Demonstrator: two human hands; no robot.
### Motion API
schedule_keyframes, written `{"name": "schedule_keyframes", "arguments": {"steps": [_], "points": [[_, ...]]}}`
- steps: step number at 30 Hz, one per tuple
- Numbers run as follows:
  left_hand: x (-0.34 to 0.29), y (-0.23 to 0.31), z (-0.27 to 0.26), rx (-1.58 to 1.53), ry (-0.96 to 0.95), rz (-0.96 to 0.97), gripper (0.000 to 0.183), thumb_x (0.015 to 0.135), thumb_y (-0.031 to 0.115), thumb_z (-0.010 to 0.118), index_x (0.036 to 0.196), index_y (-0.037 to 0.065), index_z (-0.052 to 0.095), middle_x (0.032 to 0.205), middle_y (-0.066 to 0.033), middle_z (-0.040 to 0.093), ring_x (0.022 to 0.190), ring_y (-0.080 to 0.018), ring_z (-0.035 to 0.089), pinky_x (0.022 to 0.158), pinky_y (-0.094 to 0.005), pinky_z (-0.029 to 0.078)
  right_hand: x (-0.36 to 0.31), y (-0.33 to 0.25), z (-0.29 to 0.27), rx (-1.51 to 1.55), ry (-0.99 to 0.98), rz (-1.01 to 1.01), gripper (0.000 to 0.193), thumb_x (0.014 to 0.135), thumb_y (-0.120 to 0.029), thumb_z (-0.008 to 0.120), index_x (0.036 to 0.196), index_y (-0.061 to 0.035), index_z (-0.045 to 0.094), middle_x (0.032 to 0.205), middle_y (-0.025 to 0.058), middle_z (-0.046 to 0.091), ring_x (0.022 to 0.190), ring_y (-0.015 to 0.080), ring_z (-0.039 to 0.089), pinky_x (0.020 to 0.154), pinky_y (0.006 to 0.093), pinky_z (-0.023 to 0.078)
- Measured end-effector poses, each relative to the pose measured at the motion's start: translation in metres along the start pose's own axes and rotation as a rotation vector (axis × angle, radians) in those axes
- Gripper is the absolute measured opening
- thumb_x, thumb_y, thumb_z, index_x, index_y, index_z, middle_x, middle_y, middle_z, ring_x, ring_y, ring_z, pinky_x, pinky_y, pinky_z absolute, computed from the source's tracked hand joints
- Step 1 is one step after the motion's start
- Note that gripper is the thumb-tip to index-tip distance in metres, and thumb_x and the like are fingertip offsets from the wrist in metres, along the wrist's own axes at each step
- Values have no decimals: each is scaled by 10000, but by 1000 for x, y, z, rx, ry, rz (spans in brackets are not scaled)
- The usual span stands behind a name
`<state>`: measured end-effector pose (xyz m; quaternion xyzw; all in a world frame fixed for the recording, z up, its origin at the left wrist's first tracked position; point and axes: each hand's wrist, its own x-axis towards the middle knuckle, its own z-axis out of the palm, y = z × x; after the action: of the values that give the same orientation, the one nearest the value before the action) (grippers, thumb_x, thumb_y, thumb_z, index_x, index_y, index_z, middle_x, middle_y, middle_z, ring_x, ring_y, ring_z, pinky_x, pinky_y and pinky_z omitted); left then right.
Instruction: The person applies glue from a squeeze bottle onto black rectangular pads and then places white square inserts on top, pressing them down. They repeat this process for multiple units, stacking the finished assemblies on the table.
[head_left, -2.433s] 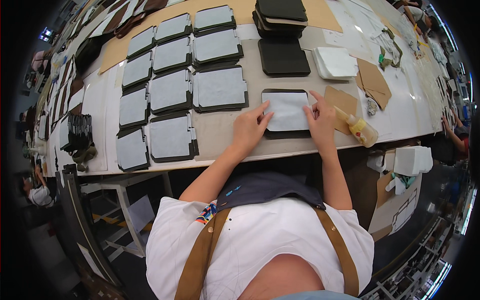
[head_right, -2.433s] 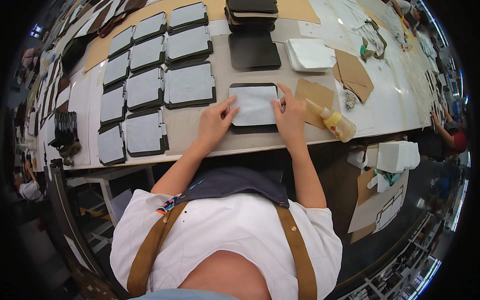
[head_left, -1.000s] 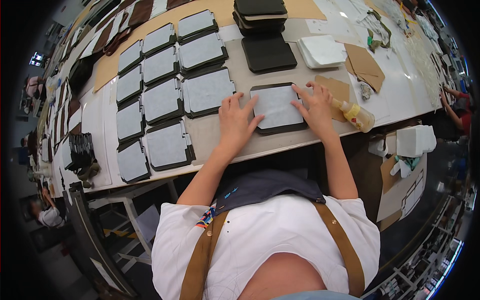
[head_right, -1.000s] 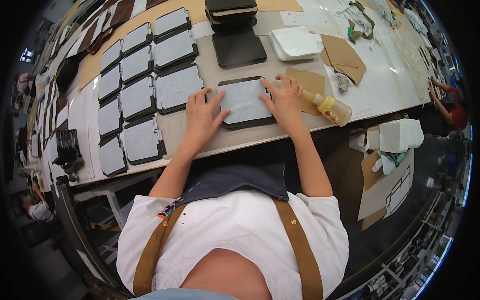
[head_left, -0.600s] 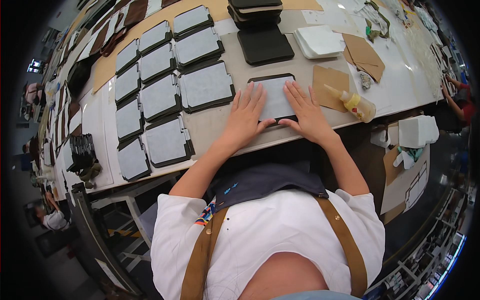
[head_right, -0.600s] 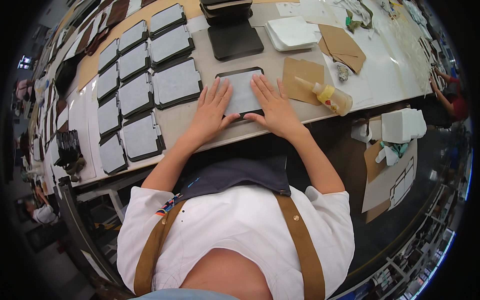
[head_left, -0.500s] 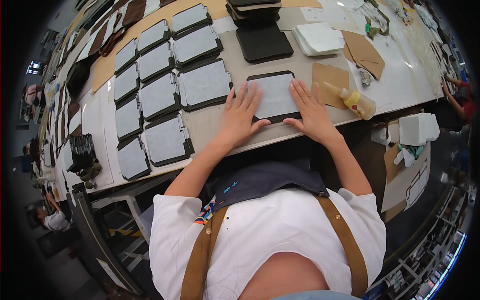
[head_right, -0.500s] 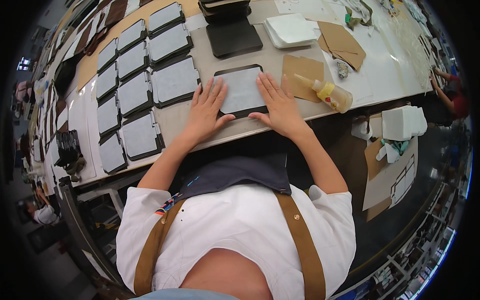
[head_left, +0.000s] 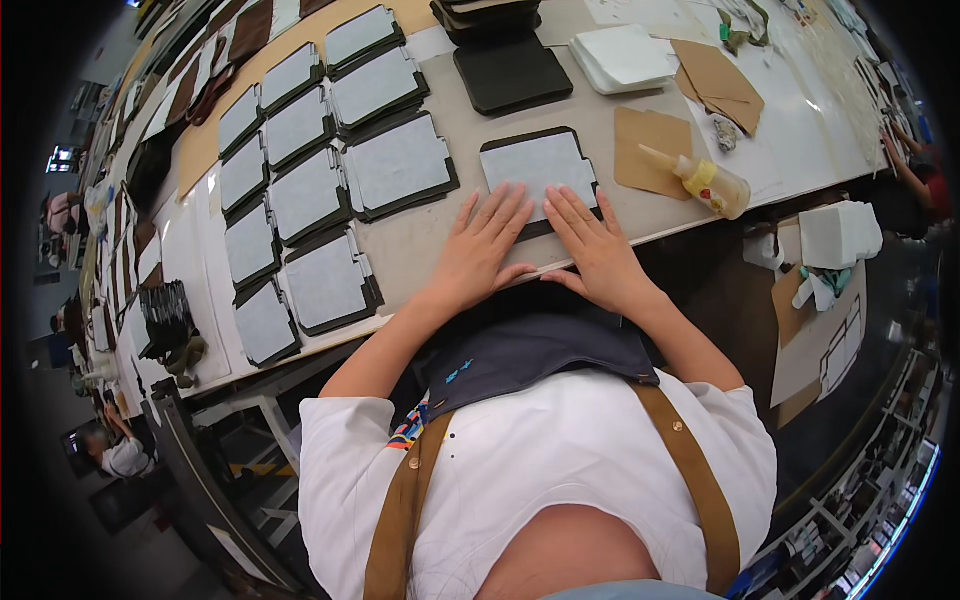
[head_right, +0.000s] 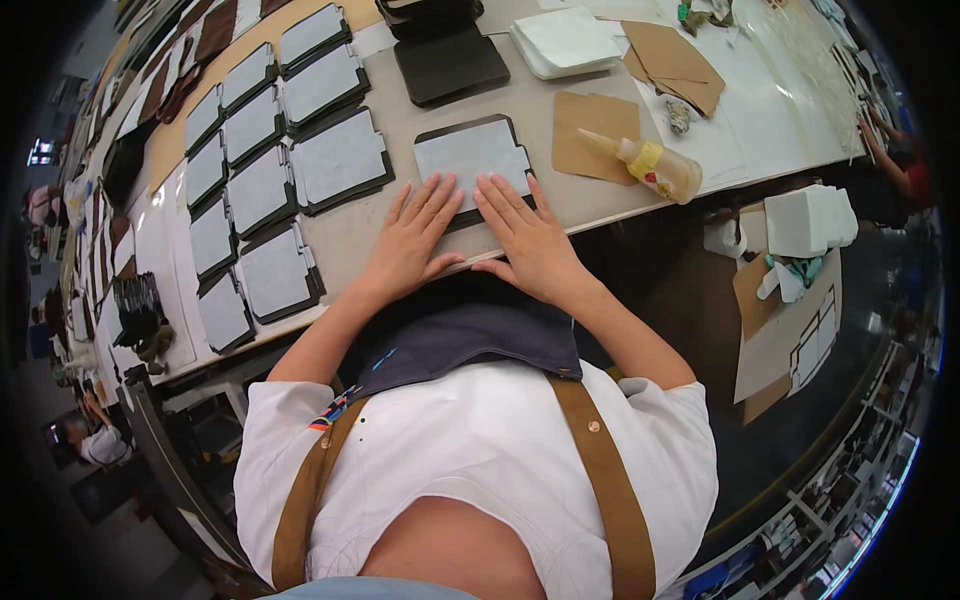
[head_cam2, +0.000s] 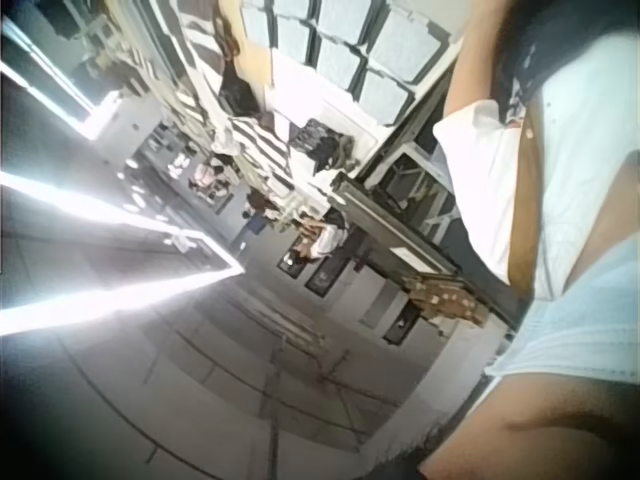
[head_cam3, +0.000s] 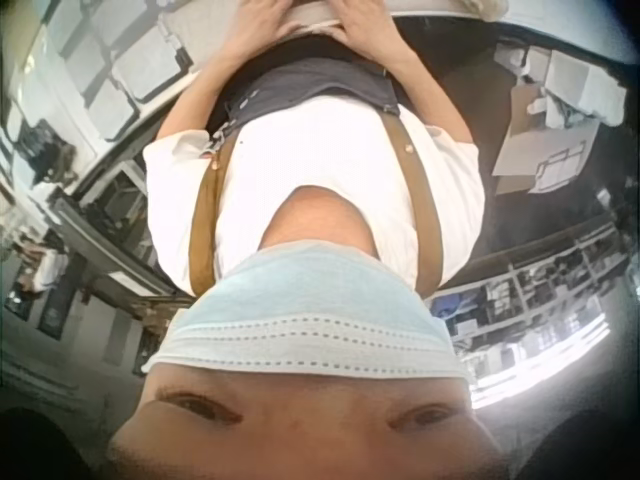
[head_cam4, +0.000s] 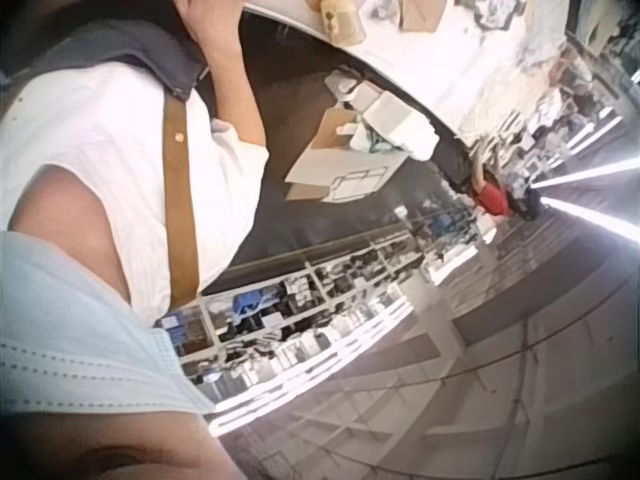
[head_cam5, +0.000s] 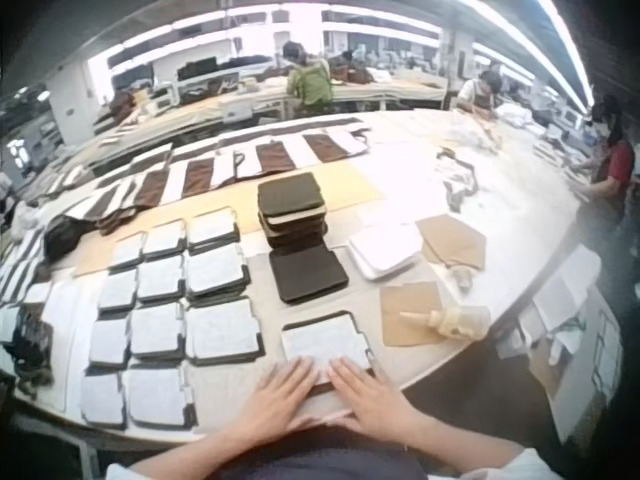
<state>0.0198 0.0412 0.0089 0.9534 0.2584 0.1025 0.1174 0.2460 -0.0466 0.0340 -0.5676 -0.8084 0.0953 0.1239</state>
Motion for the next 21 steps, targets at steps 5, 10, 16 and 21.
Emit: {"name": "schedule_keyframes", "arguments": {"steps": [5,10,16,21], "points": [[-10,-4,-8,1,38,-58,780,902,432,680,1552,112,389,1645,-151,282,1537,-347,210,1245,-514,160,-14,20,-2,-1,187,101,633,911,-322,700,1435,-30,497,1510,110,485,1472,258,368,1247,537,146],[-18,-6,1,-55,259,-247,615,918,308,710,1467,115,510,1570,-160,388,1496,-401,258,1205,-533,222,-14,36,-2,67,445,149,312,869,-148,740,1167,-77,680,1230,51,651,1284,232,534,1213,524,226],[-20,-2,0,-114,406,-324,412,957,154,648,1365,111,614,1516,-152,461,1460,-392,328,1161,-516,282,25,29,-6,212,281,-64,265,786,-155,805,1008,-117,667,1022,29,608,1077,228,565,1198,520,220],[-24,-3,-1,-170,465,-345,334,938,93,644,1269,109,679,1470,-138,516,1443,-379,360,1148,-498,298,44,34,-9,252,135,-97,264,763,-153,826,949,-116,644,992,19,591,1064,230,567,1212,506,191]]}}
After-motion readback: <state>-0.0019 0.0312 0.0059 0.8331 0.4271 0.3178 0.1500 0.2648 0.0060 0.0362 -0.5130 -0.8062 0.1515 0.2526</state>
